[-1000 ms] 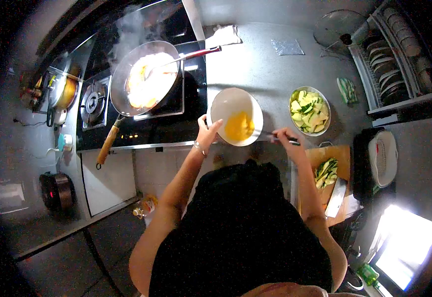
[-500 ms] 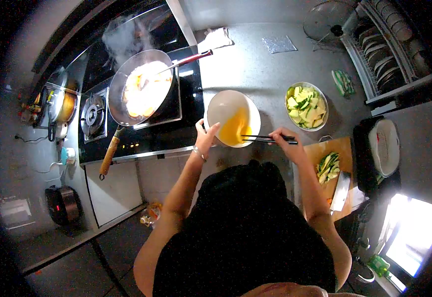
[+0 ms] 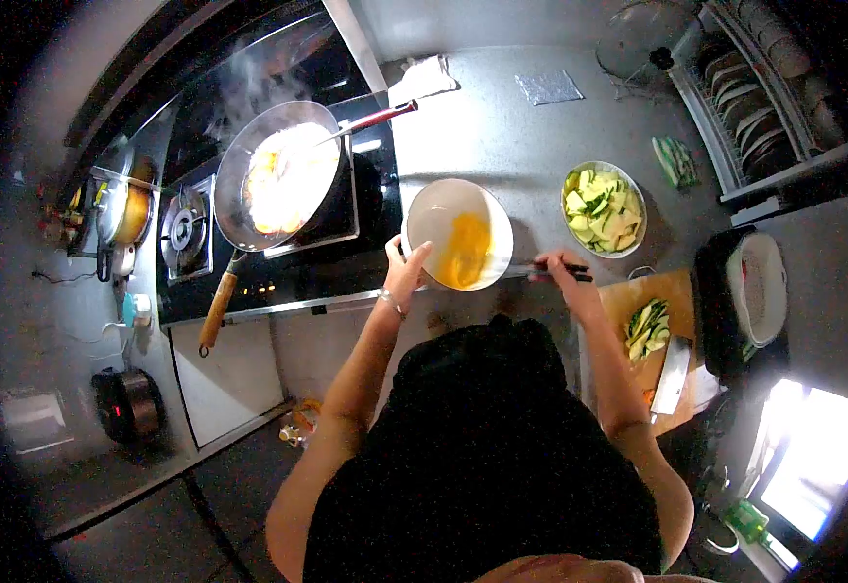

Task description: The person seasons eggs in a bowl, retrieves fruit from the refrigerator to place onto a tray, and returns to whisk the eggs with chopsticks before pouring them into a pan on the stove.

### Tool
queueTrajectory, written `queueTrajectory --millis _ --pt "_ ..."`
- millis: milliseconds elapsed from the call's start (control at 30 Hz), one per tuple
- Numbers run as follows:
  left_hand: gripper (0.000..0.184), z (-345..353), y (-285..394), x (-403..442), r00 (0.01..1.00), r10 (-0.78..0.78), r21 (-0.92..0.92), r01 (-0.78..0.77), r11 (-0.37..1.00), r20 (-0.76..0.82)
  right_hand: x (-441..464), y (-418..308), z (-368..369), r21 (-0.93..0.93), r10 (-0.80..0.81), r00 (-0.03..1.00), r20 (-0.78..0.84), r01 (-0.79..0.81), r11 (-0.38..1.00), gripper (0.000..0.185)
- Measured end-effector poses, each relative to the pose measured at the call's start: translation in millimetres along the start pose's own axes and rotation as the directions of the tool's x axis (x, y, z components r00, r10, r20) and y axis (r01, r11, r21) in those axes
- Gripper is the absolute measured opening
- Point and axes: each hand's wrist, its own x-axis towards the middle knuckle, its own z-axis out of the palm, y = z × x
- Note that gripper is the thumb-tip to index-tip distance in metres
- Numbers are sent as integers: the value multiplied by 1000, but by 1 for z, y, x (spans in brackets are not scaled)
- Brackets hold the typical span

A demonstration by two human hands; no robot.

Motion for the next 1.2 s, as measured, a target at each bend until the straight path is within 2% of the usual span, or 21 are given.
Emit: queueTrajectory --millis 133,167,267,367,467,500,567,600,633,667,700,733,800,833,933,967,1000,1067,1100,1167,1200 --pt "77 3 -1 0 999 29 -47 -28 998 15 1 3 -1 -241 -66 990 123 94 966 15" --pt "78 1 -2 1 999 26 -27 -25 999 21 1 4 0 -111 -3 989 148 19 994 15" --pt "77 -1 -3 3 1000 -1 22 0 1000 31 9 4 6 -109 -198 973 -118 185 977 13" --pt "65 -4 5 -1 999 -51 60 50 997 19 -3 -15 10 -194 -38 987 158 69 979 13" --pt "50 -10 9 -6 991 -121 90 116 989 59 3 -23 12 -203 -170 984 48 176 963 10" --pt "46 -10 5 -6 988 -135 63 130 990 81 8 -24 12 -356 -322 939 119 343 869 9" --pt "40 -6 0 -4 981 -173 17 172 985 88 18 -26 14 -569 -553 768 323 624 535 11" --pt "39 -8 -12 1 987 0 215 -35 976 163 22 -24 15 -603 -520 759 393 639 478 13" --pt "39 -12 -33 12 952 151 386 -249 888 266 27 -19 15 -630 -482 747 458 655 417 16" --pt "39 -15 -50 22 882 267 517 -448 729 389 32 -13 15 -652 -437 734 520 671 353 18" --pt "39 -6 -49 27 947 115 285 -205 936 301 38 -8 13 -653 -343 746 571 666 361 24" --pt "38 3 -48 32 978 -40 -15 44 999 203 43 -4 9 -625 -356 708 610 706 333 25" --pt "37 30 -21 22 962 -224 -205 253 946 155 55 -3 3 -558 -379 622 685 783 276 27" --pt "38 39 -17 21 969 -217 -208 238 949 122 61 0 -3 -564 -327 628 706 778 276 32" --pt "39 47 -29 41 959 -235 -223 267 938 160 73 0 -19 -544 -281 592 755 806 235 36" --pt "38 49 -31 42 973 -177 -141 198 970 152 72 -10 -21 -562 -227 618 753 783 267 34" --pt "39 51 -33 44 983 -118 -58 127 990 142 76 -10 -24 -561 -221 605 765 795 230 33" --pt "43 56 -30 42 962 -223 -298 261 918 158 83 -15 -28 -554 -205 576 791 817 158 33" --pt "46 58 -31 41 961 -223 -285 264 922 166 82 -22 -30 -539 -200 580 789 811 227 37" --pt "53 57 -30 38 964 -206 -269 246 931 170 85 -36 -33 -532 -187 577 795 812 241 40" --pt "66 60 -21 23 974 -219 -255 225 941 52 88 -43 -31 -523 -183 570 801 815 251 42"
